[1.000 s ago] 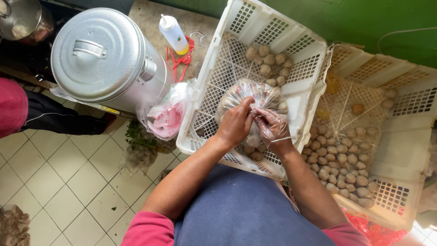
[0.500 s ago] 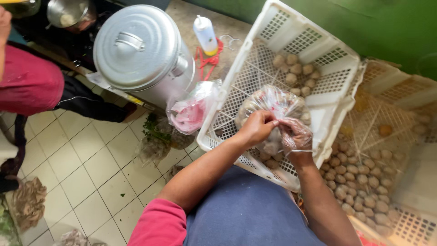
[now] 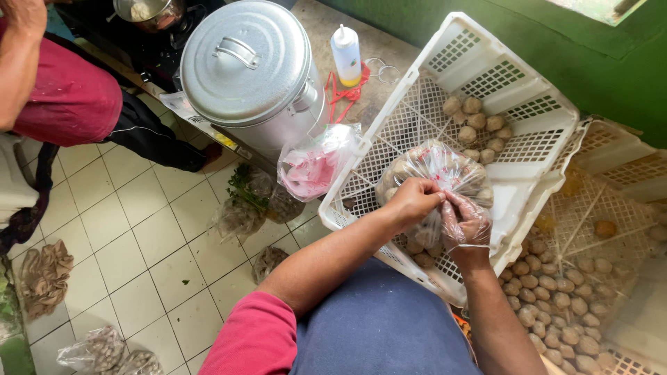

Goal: The person packs meatballs by hand from a plastic crate into a clear plastic bag, adding balls one at a time until the bag is filled. They then gather and tie the bag closed and place the packed bag into the crate.

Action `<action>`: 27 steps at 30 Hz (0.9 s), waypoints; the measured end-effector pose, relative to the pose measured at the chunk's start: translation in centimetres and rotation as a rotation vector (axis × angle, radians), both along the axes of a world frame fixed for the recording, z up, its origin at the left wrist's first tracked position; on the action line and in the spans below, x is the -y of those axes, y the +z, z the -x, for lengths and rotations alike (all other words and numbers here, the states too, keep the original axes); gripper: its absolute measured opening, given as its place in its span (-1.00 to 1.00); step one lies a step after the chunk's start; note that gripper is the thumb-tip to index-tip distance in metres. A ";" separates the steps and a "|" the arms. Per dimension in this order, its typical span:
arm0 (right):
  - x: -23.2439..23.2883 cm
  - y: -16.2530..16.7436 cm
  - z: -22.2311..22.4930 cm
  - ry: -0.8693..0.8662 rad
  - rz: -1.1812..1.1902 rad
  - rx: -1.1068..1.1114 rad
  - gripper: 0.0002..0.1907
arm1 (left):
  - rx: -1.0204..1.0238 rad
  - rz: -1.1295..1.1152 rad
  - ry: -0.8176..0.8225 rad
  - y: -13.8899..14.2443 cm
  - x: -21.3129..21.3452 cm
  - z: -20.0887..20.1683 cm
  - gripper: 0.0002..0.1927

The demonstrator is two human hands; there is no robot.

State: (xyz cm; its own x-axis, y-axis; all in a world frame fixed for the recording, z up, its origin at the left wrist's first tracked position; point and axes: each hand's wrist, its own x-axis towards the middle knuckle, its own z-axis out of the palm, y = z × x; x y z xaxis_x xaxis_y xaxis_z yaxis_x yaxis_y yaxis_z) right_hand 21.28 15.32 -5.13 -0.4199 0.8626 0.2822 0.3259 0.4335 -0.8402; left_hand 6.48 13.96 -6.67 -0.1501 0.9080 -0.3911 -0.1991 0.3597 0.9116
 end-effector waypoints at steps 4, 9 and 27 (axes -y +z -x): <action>0.0 0.1 -0.1 -0.073 -0.144 0.084 -0.82 | -0.321 0.009 0.074 0.4 0.2 -0.6 -0.79; 0.0 -0.1 -0.3 -0.117 -0.343 0.351 -0.90 | -0.479 -0.055 0.089 0.0 0.0 -1.2 -0.77; -0.2 -0.5 -0.5 -0.048 -0.129 0.239 -0.87 | -0.472 -0.163 -0.025 -1.0 0.5 -0.2 -0.82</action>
State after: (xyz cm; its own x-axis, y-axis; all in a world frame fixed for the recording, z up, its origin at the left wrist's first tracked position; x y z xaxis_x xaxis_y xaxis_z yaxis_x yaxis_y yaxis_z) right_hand 21.79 15.48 -5.65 -0.4472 0.8465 0.2888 0.5309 0.5111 -0.6760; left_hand 6.69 13.48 -7.68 -0.2540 0.9573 -0.1383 0.2554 0.2043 0.9450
